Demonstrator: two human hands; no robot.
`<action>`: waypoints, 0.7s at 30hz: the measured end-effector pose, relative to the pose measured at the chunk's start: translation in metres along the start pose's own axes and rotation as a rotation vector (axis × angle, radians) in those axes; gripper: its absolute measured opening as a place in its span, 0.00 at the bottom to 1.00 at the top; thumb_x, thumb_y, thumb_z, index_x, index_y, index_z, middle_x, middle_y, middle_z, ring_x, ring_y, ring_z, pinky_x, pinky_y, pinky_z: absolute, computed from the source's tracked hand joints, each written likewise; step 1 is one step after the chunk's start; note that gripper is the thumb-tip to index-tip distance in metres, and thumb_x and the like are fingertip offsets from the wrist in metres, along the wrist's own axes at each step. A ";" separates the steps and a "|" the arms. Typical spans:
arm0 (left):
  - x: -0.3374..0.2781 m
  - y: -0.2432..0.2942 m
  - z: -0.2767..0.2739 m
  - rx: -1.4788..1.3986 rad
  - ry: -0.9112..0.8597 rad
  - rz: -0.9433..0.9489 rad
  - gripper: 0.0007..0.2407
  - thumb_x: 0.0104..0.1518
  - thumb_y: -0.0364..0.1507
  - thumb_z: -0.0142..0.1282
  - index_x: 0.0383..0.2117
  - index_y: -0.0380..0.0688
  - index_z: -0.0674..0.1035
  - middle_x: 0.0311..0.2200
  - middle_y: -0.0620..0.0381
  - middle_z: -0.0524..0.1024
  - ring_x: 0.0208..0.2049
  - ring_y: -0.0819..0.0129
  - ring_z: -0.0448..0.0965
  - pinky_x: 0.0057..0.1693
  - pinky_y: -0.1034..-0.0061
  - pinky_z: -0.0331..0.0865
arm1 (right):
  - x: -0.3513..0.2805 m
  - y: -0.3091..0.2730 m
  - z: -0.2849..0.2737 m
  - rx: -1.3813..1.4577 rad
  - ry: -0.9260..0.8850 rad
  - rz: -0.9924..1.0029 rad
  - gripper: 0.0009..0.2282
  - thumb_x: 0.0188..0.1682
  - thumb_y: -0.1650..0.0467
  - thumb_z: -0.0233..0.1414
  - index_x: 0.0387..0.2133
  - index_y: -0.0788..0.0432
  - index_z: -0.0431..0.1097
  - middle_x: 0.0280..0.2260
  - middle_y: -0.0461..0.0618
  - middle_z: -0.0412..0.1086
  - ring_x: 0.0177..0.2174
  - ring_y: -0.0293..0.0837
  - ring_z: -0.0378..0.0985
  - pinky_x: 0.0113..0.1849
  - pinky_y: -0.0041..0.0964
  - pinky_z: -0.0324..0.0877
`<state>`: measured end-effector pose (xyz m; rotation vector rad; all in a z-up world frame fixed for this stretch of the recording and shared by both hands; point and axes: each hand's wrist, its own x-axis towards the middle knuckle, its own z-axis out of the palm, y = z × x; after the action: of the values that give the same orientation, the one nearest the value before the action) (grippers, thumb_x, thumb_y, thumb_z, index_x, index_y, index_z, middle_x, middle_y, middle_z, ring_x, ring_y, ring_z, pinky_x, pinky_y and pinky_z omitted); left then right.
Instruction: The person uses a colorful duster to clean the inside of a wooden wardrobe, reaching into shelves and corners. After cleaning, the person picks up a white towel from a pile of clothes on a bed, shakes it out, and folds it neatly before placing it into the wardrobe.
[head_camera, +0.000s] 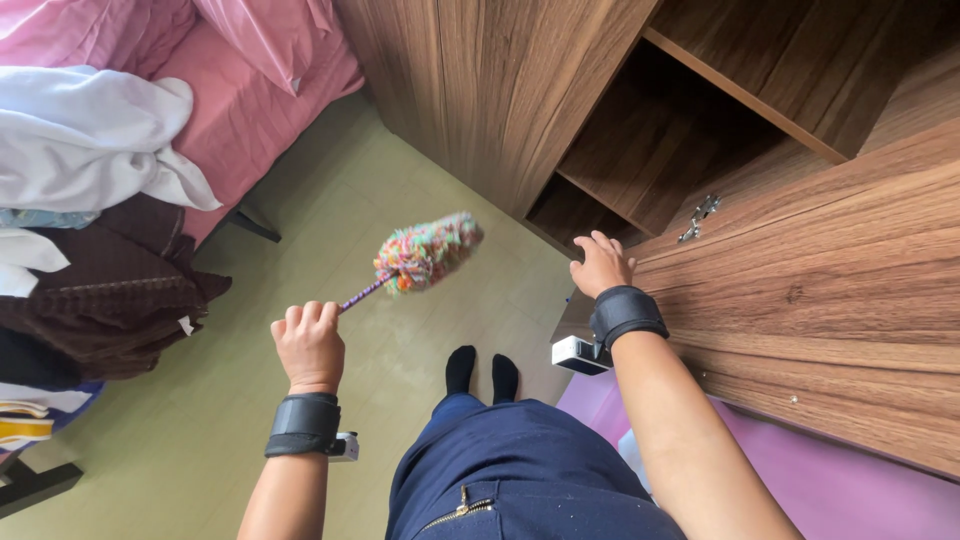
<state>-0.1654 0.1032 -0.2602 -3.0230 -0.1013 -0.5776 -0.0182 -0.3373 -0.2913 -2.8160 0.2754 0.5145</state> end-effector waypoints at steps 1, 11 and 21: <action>0.000 0.004 -0.001 0.000 0.003 0.000 0.02 0.56 0.27 0.57 0.29 0.55 0.78 0.31 0.66 0.75 0.39 0.64 0.74 0.46 0.68 0.62 | -0.001 -0.001 -0.001 0.001 0.003 -0.001 0.21 0.48 0.65 0.56 0.58 0.43 0.68 0.67 0.39 0.54 0.65 0.46 0.53 0.61 0.65 0.50; 0.002 0.037 0.011 -0.157 -0.451 0.119 0.14 0.68 0.40 0.51 0.23 0.52 0.75 0.20 0.61 0.77 0.29 0.65 0.78 0.42 0.67 0.64 | -0.008 0.010 0.005 0.067 -0.070 -0.001 0.28 0.48 0.64 0.56 0.64 0.44 0.58 0.65 0.40 0.58 0.62 0.50 0.60 0.61 0.67 0.52; 0.062 0.099 0.001 -0.347 -0.076 0.335 0.06 0.52 0.25 0.54 0.33 0.52 0.76 0.31 0.61 0.73 0.37 0.61 0.75 0.42 0.67 0.67 | -0.015 0.026 0.001 0.112 -0.089 -0.005 0.28 0.48 0.65 0.55 0.64 0.48 0.59 0.65 0.47 0.59 0.61 0.51 0.63 0.59 0.46 0.61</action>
<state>-0.0996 0.0075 -0.2429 -3.2780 0.5468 -0.4913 -0.0386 -0.3599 -0.2924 -2.6765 0.2705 0.6017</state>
